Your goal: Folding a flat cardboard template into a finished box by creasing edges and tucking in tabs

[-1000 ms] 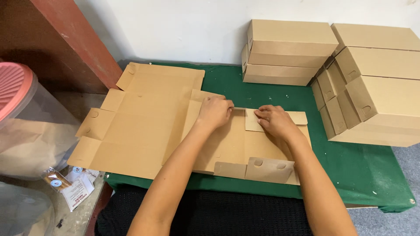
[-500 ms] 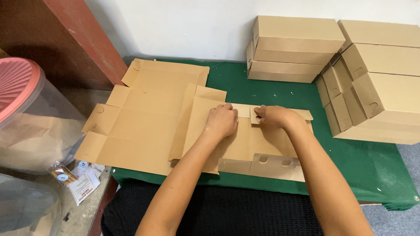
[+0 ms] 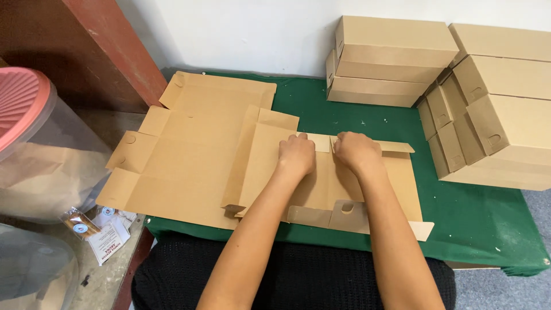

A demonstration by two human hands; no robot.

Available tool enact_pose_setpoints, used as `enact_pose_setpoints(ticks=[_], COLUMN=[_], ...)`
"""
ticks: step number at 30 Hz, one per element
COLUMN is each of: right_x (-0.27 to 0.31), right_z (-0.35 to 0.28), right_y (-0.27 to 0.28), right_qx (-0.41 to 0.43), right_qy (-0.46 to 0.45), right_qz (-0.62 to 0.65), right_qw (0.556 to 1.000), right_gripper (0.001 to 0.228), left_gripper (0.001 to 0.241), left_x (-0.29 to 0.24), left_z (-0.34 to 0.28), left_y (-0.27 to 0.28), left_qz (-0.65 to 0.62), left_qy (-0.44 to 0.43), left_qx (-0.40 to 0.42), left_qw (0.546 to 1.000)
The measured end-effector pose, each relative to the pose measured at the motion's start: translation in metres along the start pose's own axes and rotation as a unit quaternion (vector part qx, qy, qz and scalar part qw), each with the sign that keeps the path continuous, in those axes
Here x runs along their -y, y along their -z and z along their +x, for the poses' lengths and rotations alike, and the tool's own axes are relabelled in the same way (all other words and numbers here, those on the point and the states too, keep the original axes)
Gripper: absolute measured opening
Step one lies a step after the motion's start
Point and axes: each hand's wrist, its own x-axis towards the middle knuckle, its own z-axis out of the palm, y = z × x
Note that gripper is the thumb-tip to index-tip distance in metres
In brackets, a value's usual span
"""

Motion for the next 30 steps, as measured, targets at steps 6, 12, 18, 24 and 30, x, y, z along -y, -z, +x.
enact_pose_setpoints(ticks=[6, 12, 18, 24, 30], right_x=[0.002, 0.012, 0.028, 0.03, 0.029], right_z=[0.011, -0.015, -0.026, -0.021, -0.021], right_y=[-0.016, -0.024, -0.036, -0.049, -0.054], right_qx=[-0.092, -0.17, -0.217, -0.241, -0.271], right_qy=[0.051, 0.101, 0.137, 0.124, 0.133], right_qz=[0.018, 0.001, 0.01, -0.012, -0.029], right_qw=[0.994, 0.98, 0.967, 0.963, 0.953], right_gripper=[0.034, 0.029, 0.033, 0.034, 0.035], left_gripper=[0.036, 0.025, 0.023, 0.02, 0.015], left_x=[0.007, 0.018, 0.027, 0.034, 0.04], left_z=[-0.005, 0.008, -0.006, -0.005, -0.004], left_y=[0.006, 0.035, 0.063, 0.037, -0.01], left_qz=[-0.035, -0.088, -0.191, -0.165, 0.024], left_qy=[-0.008, -0.044, -0.102, -0.121, -0.165], left_qx=[-0.015, -0.042, -0.106, -0.187, -0.268], left_qw=[0.999, 0.994, 0.971, 0.961, 0.949])
